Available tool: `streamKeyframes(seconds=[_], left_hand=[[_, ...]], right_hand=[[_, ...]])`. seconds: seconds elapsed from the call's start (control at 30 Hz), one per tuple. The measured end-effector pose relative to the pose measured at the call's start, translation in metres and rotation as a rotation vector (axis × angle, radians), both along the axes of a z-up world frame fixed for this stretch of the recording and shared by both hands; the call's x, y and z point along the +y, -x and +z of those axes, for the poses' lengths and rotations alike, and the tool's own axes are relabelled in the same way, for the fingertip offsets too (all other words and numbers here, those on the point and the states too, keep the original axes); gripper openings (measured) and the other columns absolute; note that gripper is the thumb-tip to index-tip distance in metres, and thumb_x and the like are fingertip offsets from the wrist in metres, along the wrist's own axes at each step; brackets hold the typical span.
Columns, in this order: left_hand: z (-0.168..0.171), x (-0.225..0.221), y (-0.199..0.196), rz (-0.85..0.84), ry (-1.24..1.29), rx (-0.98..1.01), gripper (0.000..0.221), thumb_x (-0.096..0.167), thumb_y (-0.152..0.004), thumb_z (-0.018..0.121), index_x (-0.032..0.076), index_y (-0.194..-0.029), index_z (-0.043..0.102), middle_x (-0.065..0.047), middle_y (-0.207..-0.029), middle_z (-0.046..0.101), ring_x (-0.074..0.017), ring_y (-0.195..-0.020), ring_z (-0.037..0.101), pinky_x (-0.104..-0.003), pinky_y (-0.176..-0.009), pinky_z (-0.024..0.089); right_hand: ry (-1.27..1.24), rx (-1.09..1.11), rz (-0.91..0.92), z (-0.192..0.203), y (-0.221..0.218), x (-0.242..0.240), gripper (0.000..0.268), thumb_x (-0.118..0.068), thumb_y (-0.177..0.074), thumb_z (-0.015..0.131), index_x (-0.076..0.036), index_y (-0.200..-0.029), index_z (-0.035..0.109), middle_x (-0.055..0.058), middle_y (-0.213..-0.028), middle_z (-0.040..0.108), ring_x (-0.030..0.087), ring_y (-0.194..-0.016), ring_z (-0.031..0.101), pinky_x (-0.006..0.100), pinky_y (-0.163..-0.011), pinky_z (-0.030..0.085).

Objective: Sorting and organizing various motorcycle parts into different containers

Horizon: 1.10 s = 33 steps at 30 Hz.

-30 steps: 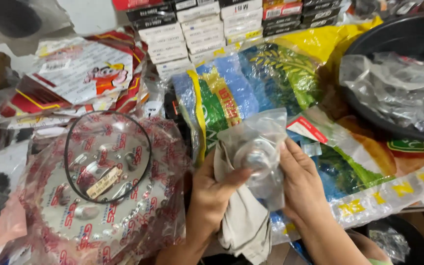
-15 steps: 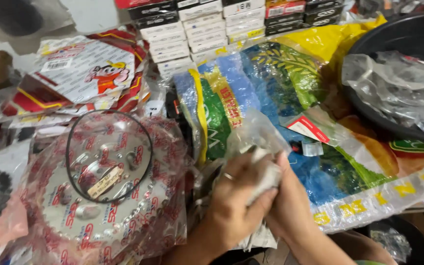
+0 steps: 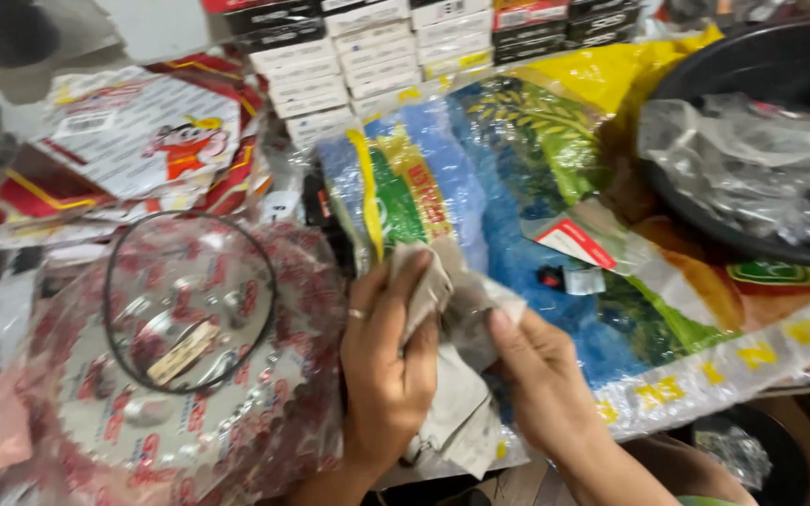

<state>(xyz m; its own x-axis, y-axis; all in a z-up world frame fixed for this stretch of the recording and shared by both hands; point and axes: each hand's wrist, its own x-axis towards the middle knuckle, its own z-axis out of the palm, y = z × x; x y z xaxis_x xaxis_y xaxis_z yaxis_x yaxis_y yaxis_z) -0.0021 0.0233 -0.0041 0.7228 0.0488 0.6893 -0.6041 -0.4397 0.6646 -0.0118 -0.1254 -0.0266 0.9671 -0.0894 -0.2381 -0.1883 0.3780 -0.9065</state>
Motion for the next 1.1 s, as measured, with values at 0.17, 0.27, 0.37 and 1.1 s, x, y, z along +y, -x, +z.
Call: streamKeyframes(seconds=[0.17,0.27,0.37,1.1], left_hand=[[-0.007,-0.008,0.0,-0.237,-0.164,-0.068,0.055,-0.012,-0.08,0.062,-0.002,-0.134,0.059,-0.023,-0.135,0.059,-0.0388,-0.117,0.066,-0.043,-0.101,0.053],[-0.013,-0.018,-0.006,-0.33,-0.185,-0.229,0.036,-0.014,-0.085,0.064,-0.007,-0.12,0.069,-0.023,-0.128,0.061,-0.0376,-0.111,0.07,-0.043,-0.102,0.063],[0.004,-0.016,0.0,-0.321,-0.342,-0.232,0.035,-0.006,-0.076,0.071,-0.004,-0.111,0.069,-0.016,-0.11,0.065,-0.032,-0.092,0.064,-0.045,-0.086,0.055],[-0.02,0.001,0.006,-0.165,-0.071,0.073,0.047,0.004,-0.071,0.059,0.003,-0.117,0.07,-0.017,-0.115,0.07,-0.0281,-0.086,0.071,-0.033,-0.076,0.058]], right_hand=[[-0.23,0.057,0.029,-0.006,-0.013,-0.01,0.041,-0.018,-0.1,0.054,0.011,-0.126,0.067,0.023,-0.108,0.071,0.027,-0.088,0.063,0.041,-0.081,0.052],[-0.278,0.128,-0.083,0.028,-0.02,-0.014,0.042,-0.01,-0.098,0.049,0.009,-0.133,0.062,0.024,-0.126,0.068,0.03,-0.106,0.059,0.041,-0.098,0.045],[-0.266,-0.003,-0.16,0.04,-0.023,-0.029,0.051,-0.026,-0.099,0.048,0.008,-0.137,0.058,0.025,-0.12,0.068,0.034,-0.098,0.065,0.046,-0.09,0.053],[1.424,-0.845,-0.91,0.042,-0.022,-0.136,0.062,-0.004,-0.119,0.086,-0.002,-0.163,0.043,0.016,-0.165,0.025,0.047,-0.159,0.034,0.062,-0.136,0.036]])
